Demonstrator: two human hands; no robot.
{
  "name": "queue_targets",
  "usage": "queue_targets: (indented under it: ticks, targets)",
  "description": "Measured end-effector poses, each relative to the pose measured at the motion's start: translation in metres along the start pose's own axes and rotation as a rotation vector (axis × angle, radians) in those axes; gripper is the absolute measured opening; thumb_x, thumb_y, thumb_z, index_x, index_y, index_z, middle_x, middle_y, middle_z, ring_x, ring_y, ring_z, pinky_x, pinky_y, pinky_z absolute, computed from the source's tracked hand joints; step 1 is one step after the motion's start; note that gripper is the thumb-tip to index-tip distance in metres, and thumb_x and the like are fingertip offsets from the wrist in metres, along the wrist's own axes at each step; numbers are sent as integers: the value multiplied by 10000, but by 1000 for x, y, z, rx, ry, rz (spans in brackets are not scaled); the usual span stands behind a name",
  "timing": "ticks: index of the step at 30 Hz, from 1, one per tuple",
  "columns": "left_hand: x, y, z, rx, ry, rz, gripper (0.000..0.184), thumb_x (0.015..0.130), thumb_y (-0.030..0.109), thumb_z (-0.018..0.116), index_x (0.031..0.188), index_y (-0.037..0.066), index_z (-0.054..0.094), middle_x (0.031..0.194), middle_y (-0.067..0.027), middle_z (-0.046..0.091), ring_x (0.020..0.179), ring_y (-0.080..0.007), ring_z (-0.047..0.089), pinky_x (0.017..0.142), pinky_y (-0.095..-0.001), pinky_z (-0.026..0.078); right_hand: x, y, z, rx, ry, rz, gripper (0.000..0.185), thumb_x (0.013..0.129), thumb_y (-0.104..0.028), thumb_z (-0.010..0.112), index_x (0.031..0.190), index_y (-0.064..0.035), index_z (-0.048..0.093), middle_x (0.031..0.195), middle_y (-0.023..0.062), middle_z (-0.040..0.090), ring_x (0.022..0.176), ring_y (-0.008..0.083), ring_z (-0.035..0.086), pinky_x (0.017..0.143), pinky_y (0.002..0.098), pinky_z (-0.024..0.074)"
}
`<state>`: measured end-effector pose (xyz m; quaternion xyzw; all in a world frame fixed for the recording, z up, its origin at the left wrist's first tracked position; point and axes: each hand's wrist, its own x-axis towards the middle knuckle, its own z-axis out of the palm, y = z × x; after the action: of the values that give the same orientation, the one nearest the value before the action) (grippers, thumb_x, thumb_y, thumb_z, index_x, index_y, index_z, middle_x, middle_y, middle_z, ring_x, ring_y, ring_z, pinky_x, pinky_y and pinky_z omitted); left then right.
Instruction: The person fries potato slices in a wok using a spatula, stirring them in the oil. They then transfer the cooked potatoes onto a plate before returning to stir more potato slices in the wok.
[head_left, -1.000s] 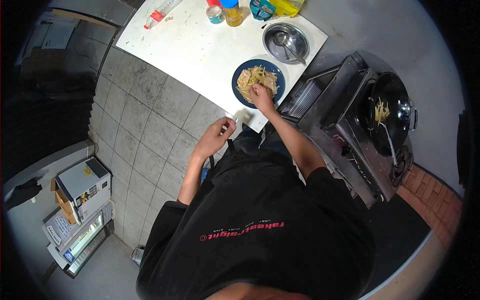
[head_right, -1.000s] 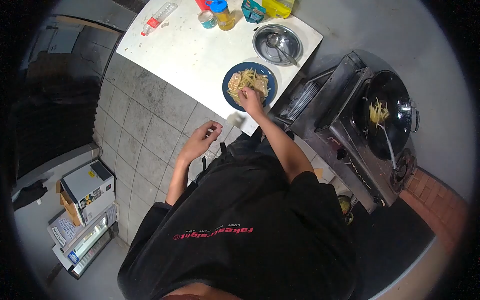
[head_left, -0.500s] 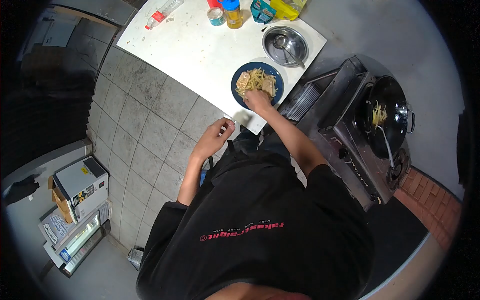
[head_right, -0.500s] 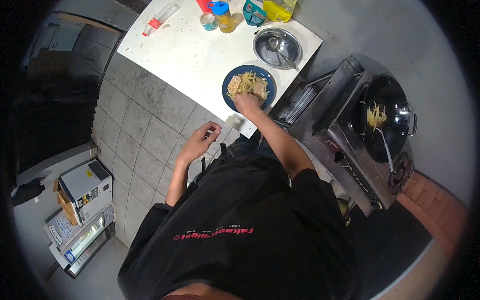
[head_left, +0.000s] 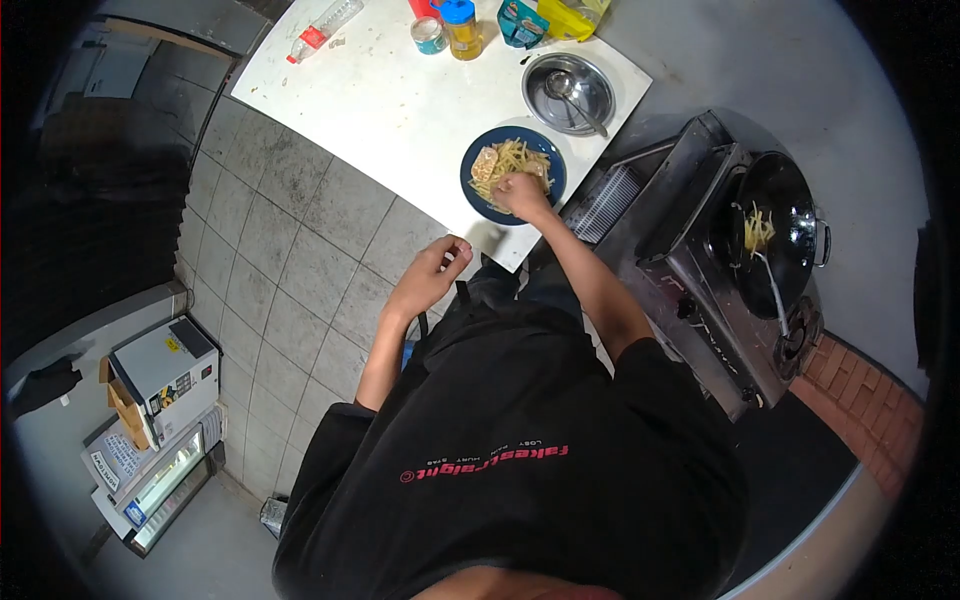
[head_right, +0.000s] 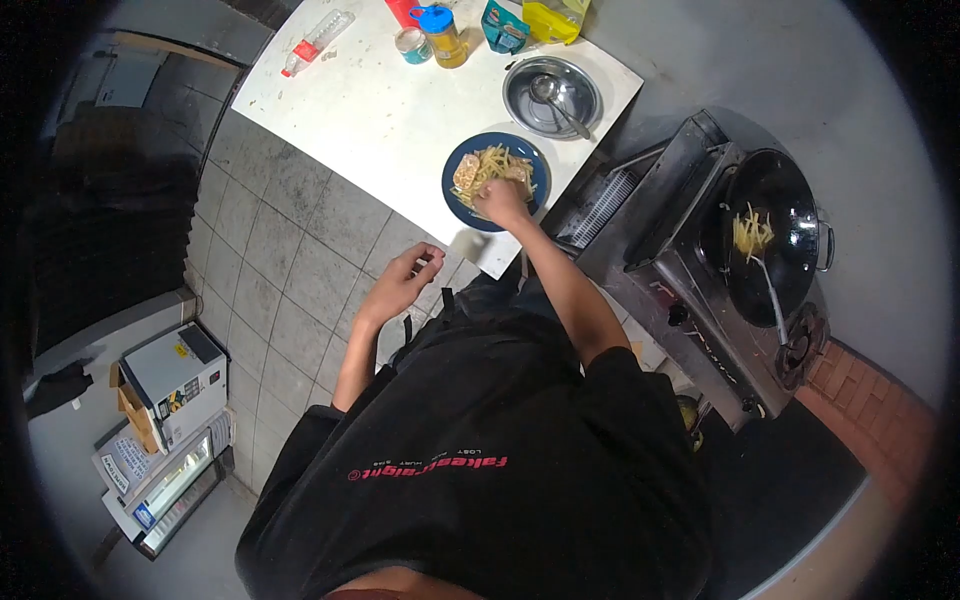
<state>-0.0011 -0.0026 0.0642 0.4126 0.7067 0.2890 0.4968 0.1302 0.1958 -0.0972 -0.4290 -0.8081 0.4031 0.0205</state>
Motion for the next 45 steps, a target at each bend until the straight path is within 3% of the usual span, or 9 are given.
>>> queue_targets:
  ticks: [4, 5, 8, 12, 15, 34, 37, 42, 45]
  targets:
    - [2, 1, -4, 11, -20, 2, 321, 1021, 297, 570, 1172, 18, 621, 1037, -74, 670, 819, -142, 609, 736, -294, 491, 17, 33, 3, 286, 15, 104, 329, 805, -326, 790, 818, -15, 681, 733, 129, 679, 709, 230, 662, 708, 365, 523]
    - [3, 1, -4, 11, -22, 4, 321, 1021, 297, 570, 1172, 18, 621, 1037, -74, 670, 819, -142, 609, 736, -294, 491, 19, 38, 3, 409, 8, 96, 286, 852, -286, 769, 822, -26, 654, 653, 51, 611, 577, 143, 571, 552, 325, 465]
    - [6, -1, -4, 29, -32, -7, 325, 1021, 298, 572, 1175, 16, 621, 1039, -75, 672, 814, -140, 610, 732, -293, 492, 16, 33, -16, 736, -77, 252, 274, 835, -260, 762, 813, -23, 626, 666, 37, 591, 542, 156, 540, 528, 320, 455]
    - [9, -1, -3, 22, -37, -6, 330, 1023, 297, 568, 1177, 10, 619, 1038, -75, 672, 813, -144, 613, 729, -292, 493, 9, 29, -39, 1152, -218, 343, 187, 881, -202, 737, 820, -68, 622, 617, -45, 502, 411, 48, 366, 369, 242, 246]
    - [10, 4, -3, 28, -42, 0, 333, 1024, 297, 565, 1180, 8, 617, 1041, -75, 671, 816, -146, 618, 729, -292, 495, 0, 18, -51, 1225, -190, 383, 156, 923, -221, 710, 918, -80, 643, 589, -71, 482, 410, 25, 338, 378, 201, 255]
    - [4, 10, 4, 38, -52, -26, 342, 1019, 309, 573, 1191, 17, 615, 1063, -80, 668, 827, -157, 620, 742, -300, 500, -8, 19, -59, 1539, -345, 143, 228, 1007, -235, 512, 1142, -68, 587, 783, 29, 564, 508, 87, 451, 405, 213, 327]
    - [3, 9, 5, 29, -59, -4, 334, 1018, 302, 573, 1186, 16, 616, 1056, -81, 671, 832, -155, 620, 741, -300, 497, -7, 22, -42, 1710, -275, 290, 125, 994, -237, 525, 990, -126, 582, 745, 21, 545, 505, 114, 442, 416, 220, 339]
    - [-3, 2, 6, 38, -41, 29, 320, 1018, 292, 573, 1179, 19, 618, 1049, -81, 673, 819, -155, 621, 736, -302, 496, 21, 33, 6, 1881, -153, 535, 353, 976, -375, 592, 728, -163, 457, 646, 12, 480, 537, 143, 481, 405, 272, 335]
    - [-6, -3, 7, 33, -40, 16, 320, 1019, 294, 573, 1178, 20, 618, 1048, -82, 672, 803, -156, 616, 734, -306, 497, 15, 5, -1, 1625, -38, 570, 415, 976, -368, 609, 665, -153, 439, 561, 3, 434, 454, 142, 442, 383, 293, 310]
